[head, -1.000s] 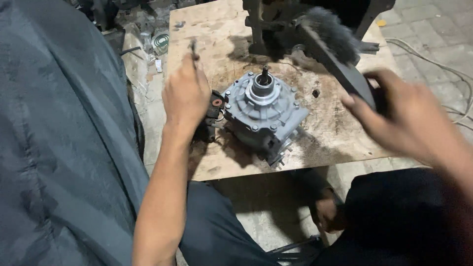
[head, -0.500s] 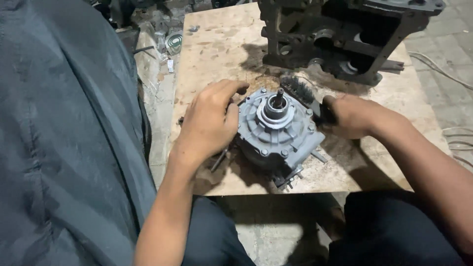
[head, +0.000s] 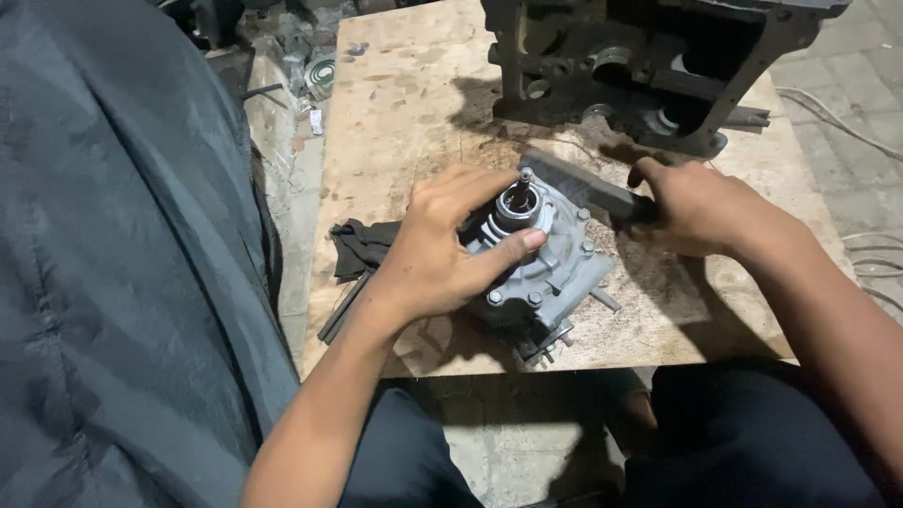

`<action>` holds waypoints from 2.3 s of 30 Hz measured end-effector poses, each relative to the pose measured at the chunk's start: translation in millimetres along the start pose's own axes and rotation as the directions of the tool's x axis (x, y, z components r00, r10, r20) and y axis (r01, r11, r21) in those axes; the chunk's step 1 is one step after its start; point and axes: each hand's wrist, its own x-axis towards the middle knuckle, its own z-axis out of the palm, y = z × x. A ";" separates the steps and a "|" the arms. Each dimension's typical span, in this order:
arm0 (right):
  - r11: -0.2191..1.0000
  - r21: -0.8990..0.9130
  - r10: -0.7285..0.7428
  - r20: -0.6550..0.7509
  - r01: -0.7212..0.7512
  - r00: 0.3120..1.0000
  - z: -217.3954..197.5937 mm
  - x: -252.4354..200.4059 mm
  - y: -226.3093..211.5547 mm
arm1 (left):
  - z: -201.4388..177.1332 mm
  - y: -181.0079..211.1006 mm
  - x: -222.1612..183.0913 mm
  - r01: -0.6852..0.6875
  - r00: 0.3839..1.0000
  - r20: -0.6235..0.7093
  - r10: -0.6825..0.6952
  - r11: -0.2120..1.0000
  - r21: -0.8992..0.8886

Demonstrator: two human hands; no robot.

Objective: A person uses a wire brush and a cloth to clean grease and grime off a metal mechanical component on a workbench.

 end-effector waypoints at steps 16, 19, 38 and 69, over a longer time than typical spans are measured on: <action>0.998 0.002 -0.063 -0.032 0.063 0.998 10.2 6.7 11.9 | 9.1 -9.3 1.2 -0.119 0.971 -0.211 0.108 0.992 -0.039; 0.987 0.032 -0.149 -0.159 0.156 0.976 18.5 14.1 21.4 | 7.6 -3.8 3.8 -0.039 0.998 -0.063 0.032 0.992 -0.123; 0.945 0.107 -0.238 -0.423 0.309 0.875 11.6 -6.0 17.4 | -51.6 -89.0 -29.7 0.481 0.847 0.118 -0.519 0.841 0.248; 0.583 -0.083 -0.554 -0.768 0.808 0.321 -44.3 -112.4 -69.3 | -50.5 52.9 32.3 0.132 0.986 -0.085 -0.140 0.987 -0.095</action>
